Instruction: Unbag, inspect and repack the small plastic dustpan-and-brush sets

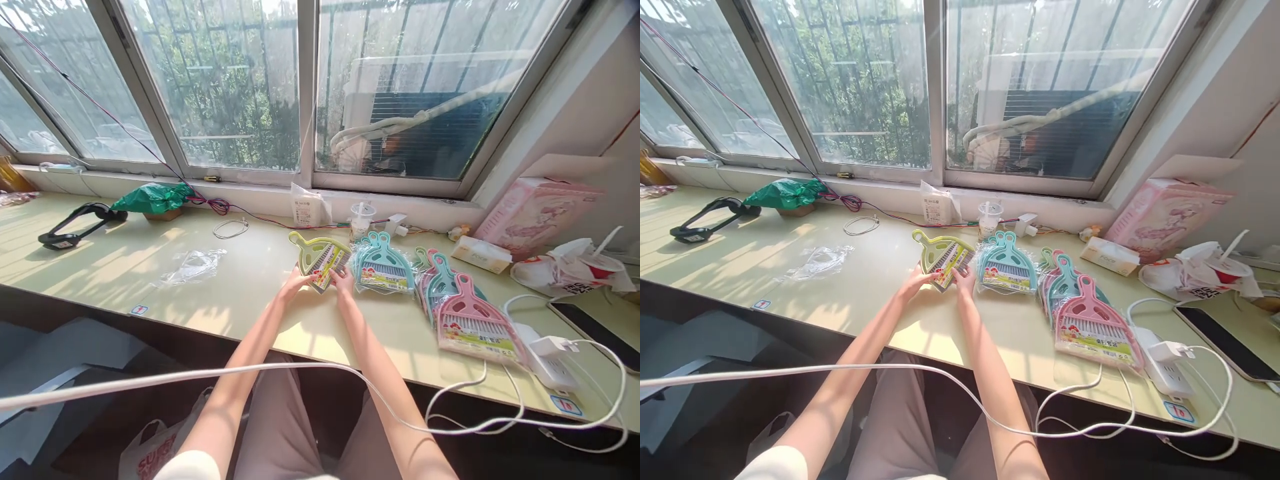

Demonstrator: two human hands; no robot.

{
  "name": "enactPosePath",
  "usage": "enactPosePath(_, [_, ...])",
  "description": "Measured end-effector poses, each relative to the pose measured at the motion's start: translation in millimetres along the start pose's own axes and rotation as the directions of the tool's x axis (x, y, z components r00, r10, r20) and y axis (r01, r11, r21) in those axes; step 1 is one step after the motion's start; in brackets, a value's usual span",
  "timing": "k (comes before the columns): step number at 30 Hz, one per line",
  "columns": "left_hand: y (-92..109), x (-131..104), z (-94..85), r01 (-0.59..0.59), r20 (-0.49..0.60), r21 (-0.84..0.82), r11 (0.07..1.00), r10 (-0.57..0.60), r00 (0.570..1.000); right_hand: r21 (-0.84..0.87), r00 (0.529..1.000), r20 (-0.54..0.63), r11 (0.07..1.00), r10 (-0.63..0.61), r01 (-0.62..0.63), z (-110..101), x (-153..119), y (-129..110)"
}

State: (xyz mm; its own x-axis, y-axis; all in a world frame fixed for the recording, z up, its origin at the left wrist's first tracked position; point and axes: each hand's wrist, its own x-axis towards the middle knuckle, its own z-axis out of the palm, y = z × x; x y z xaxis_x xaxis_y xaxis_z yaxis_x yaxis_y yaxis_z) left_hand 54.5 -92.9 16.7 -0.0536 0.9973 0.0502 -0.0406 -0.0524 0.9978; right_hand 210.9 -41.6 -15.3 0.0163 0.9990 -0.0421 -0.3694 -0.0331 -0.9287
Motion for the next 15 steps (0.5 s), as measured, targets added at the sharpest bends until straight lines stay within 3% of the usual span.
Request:
enactPosePath(4, [1, 4, -5.0, 0.040, 0.068, 0.036, 0.999, -0.043, 0.997, 0.040, 0.998, -0.029, 0.998, 0.046, -0.045, 3, 0, -4])
enactPosePath(6, [6, 11, -14.4, 0.074, -0.068, 0.049, 0.996, -0.070, 0.995, 0.031, 0.998, -0.028, 0.998, 0.052, -0.051, 3, 0, -6])
enactPosePath(7, [9, 14, -22.6, 0.086, -0.224, 0.068, 0.994, -0.069, 0.972, 0.021, 0.998, -0.021, 0.998, 0.056, -0.056, 2, 0, -6])
enactPosePath(8, [12, 17, -33.5, 0.109, -0.420, 0.124, 0.986, -0.047, 0.906, 0.008, 0.998, -0.010, 0.998, 0.061, -0.060, 2, -1, -6])
enactPosePath(9, [14, 19, -47.0, 0.131, -0.600, 0.244, 0.961, 0.044, 0.799, -0.007, 0.998, 0.005, 0.998, 0.063, -0.063, 1, -1, -5])
enactPosePath(11, [16, 19, -79.3, 0.301, -0.806, 0.463, 0.834, 0.254, 0.535, -0.037, 0.997, 0.037, 0.997, 0.062, -0.061, 1, -3, -3])
enactPosePath(12, [16, 17, -95.9, 0.430, -0.865, 0.471, 0.771, 0.306, 0.399, -0.054, 0.997, 0.051, 0.997, 0.062, -0.059, 1, -5, -1])
enactPosePath(13, [15, 14, -111.2, 0.520, -0.878, 0.474, 0.711, 0.335, 0.342, -0.072, 0.996, 0.060, 0.996, 0.063, -0.059, 1, -6, 0])
enactPosePath(15, [12, 9, -134.0, 0.607, -0.873, 0.486, 0.628, 0.321, 0.367, -0.104, 0.995, 0.072, 0.993, 0.064, -0.057, 3, -7, 2])
